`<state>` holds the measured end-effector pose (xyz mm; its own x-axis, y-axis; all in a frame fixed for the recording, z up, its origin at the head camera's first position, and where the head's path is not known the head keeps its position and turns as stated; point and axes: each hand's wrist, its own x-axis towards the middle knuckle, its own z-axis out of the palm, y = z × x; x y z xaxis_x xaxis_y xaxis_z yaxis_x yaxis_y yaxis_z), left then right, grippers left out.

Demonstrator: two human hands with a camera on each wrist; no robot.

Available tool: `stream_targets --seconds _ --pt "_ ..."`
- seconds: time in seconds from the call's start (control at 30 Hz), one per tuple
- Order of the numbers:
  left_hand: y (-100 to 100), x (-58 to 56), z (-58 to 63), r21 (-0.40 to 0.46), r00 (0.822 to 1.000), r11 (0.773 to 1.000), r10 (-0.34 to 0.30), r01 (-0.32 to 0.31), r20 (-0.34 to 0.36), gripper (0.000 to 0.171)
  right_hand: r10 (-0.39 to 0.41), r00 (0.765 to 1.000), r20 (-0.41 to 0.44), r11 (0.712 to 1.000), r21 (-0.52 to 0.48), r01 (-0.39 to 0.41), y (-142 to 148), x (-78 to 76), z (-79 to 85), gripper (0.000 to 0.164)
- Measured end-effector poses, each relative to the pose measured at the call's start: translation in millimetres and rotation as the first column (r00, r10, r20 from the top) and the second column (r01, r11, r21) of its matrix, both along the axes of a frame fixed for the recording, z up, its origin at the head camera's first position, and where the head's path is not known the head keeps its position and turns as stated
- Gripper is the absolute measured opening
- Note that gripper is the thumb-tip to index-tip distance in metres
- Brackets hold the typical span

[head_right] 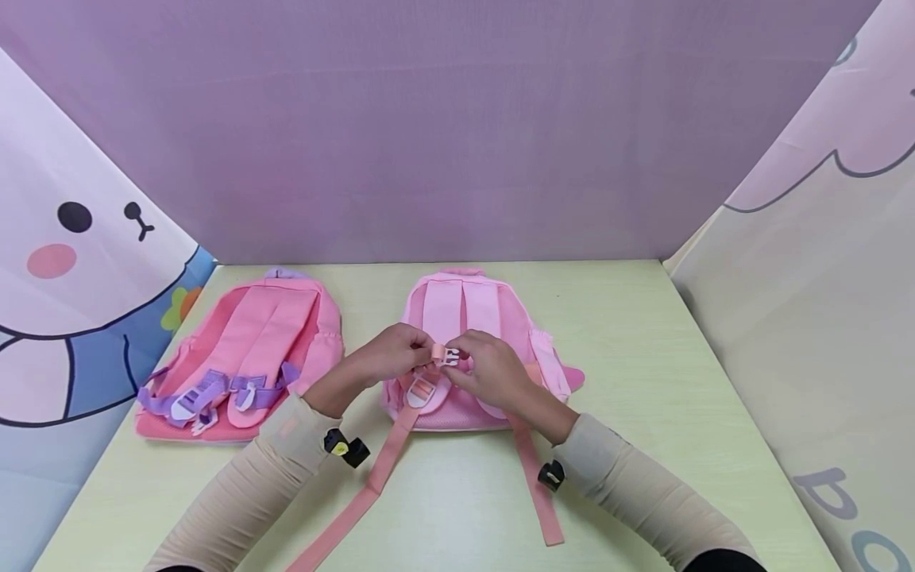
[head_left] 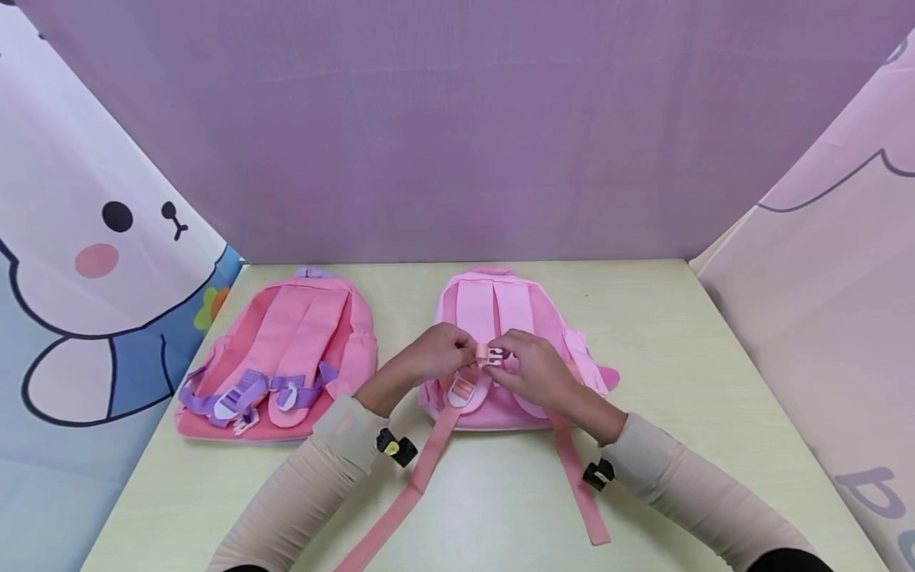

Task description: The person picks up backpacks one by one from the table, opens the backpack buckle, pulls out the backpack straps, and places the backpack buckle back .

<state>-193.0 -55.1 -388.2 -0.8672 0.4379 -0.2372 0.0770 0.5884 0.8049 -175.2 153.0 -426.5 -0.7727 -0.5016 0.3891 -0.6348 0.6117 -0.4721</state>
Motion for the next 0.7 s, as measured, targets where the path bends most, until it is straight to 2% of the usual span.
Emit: stream_targets --seconds 0.47,0.7 --pt "0.9 1.2 2.7 0.016 1.0 1.0 -0.001 0.001 0.0 0.022 -0.018 1.0 0.016 1.0 0.011 0.017 -0.5 0.0 -2.3 0.023" --pt "0.9 1.7 3.2 0.026 1.0 1.0 -0.007 0.007 0.001 0.022 -0.03 1.0 0.0 0.998 0.06 0.03 -0.3 0.7 -1.0 0.024"
